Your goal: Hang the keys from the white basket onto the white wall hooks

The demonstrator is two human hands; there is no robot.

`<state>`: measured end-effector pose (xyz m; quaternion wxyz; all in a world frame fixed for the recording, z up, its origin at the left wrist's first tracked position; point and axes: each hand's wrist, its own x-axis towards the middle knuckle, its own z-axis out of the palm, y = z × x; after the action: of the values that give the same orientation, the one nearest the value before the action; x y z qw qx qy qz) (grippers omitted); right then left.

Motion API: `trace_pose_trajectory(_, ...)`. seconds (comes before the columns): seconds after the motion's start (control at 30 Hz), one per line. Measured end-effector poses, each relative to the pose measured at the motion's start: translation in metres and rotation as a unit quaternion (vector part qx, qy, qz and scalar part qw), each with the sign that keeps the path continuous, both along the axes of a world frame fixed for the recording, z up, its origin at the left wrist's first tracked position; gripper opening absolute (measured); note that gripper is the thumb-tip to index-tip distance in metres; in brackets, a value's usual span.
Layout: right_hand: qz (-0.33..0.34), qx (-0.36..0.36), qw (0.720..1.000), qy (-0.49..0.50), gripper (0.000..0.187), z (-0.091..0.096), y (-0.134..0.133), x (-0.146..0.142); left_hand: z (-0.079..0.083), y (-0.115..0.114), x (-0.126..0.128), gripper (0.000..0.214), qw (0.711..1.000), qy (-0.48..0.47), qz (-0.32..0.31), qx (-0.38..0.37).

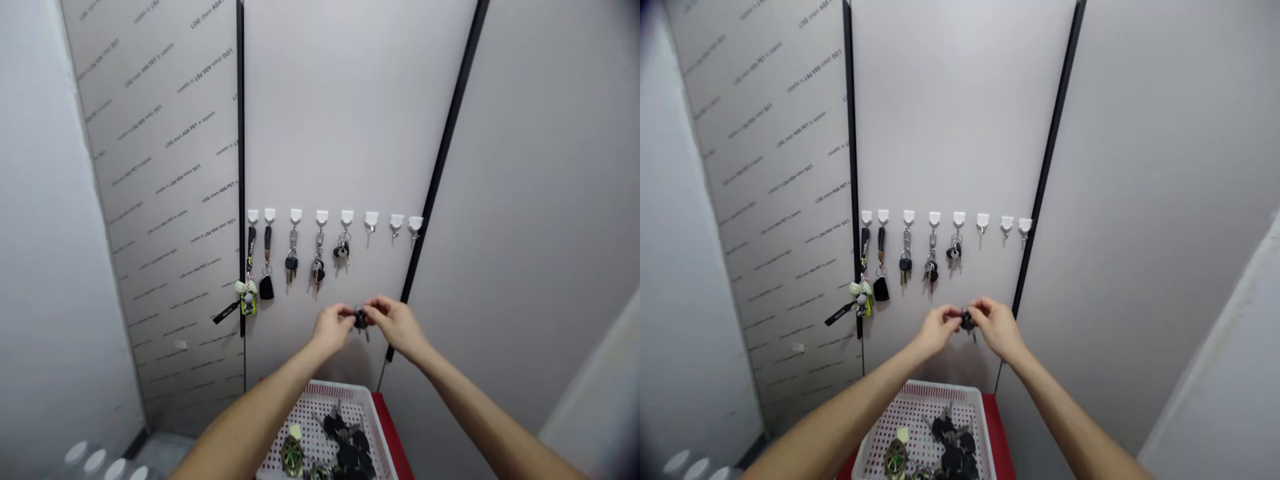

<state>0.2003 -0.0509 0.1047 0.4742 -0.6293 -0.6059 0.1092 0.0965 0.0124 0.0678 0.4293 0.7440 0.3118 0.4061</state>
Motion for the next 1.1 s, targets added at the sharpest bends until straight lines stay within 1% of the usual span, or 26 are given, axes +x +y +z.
trace_pose_trajectory(0.07, -0.024, 0.031, 0.999, -0.010, 0.017, 0.019, 0.002, 0.003, 0.018, 0.005, 0.006, 0.018, 0.999, -0.010, 0.035, 0.026)
trace_pose_trajectory(0.13, -0.042, 0.068, 0.996, -0.028, 0.018, 0.035, 0.005, 0.005, 0.035, 0.007, 0.009, 0.020, 0.998, -0.035, 0.050, 0.032)
trace_pose_trajectory(0.2, -0.061, 0.104, 0.991, -0.056, 0.018, 0.050, 0.008, 0.007, 0.050, 0.006, 0.012, 0.024, 0.998, -0.061, 0.026, 0.009)
trace_pose_trajectory(0.3, -0.096, 0.146, 0.982, -0.078, 0.016, 0.073, 0.017, 0.011, 0.070, 0.003, 0.016, 0.030, 0.996, -0.074, -0.040, -0.036)
trace_pose_trajectory(0.37, -0.106, 0.167, 0.979, -0.049, 0.014, 0.087, 0.026, 0.014, 0.080, 0.004, 0.021, 0.029, 0.996, -0.070, -0.041, -0.033)
trace_pose_trajectory(0.47, -0.094, 0.188, 0.977, 0.040, 0.010, 0.106, 0.041, 0.019, 0.094, 0.010, 0.030, 0.027, 0.998, -0.063, -0.010, -0.002)
trace_pose_trajectory(0.57, -0.105, 0.195, 0.970, 0.099, 0.006, 0.118, 0.053, 0.022, 0.103, 0.018, 0.038, 0.028, 0.998, -0.046, 0.014, 0.031)
trace_pose_trajectory(0.63, -0.128, 0.187, 0.968, 0.109, 0.005, 0.121, 0.059, 0.023, 0.106, 0.021, 0.041, 0.029, 0.998, -0.026, 0.033, 0.046)
trace_pose_trajectory(0.7, -0.146, 0.169, 0.968, 0.112, 0.005, 0.118, 0.064, 0.024, 0.106, 0.022, 0.043, 0.029, 0.997, -0.010, 0.044, 0.055)
trace_pose_trajectory(0.87, -0.162, 0.138, 0.972, 0.099, 0.006, 0.101, 0.075, 0.030, 0.095, 0.022, 0.040, 0.031, 0.998, 0.024, 0.036, 0.047)
trace_pose_trajectory(1.0, -0.156, 0.152, 0.973, 0.081, 0.014, 0.090, 0.079, 0.039, 0.081, 0.020, 0.032, 0.031, 0.999, 0.032, 0.009, 0.003)
trace_pose_trajectory(1.07, -0.173, 0.179, 0.966, 0.070, 0.020, 0.083, 0.074, 0.042, 0.069, 0.018, 0.025, 0.030, 0.999, 0.026, -0.005, -0.025)
trace_pose_trajectory(1.1, -0.183, 0.193, 0.962, 0.064, 0.022, 0.076, 0.070, 0.043, 0.060, 0.016, 0.021, 0.029, 0.999, 0.024, -0.014, -0.042)
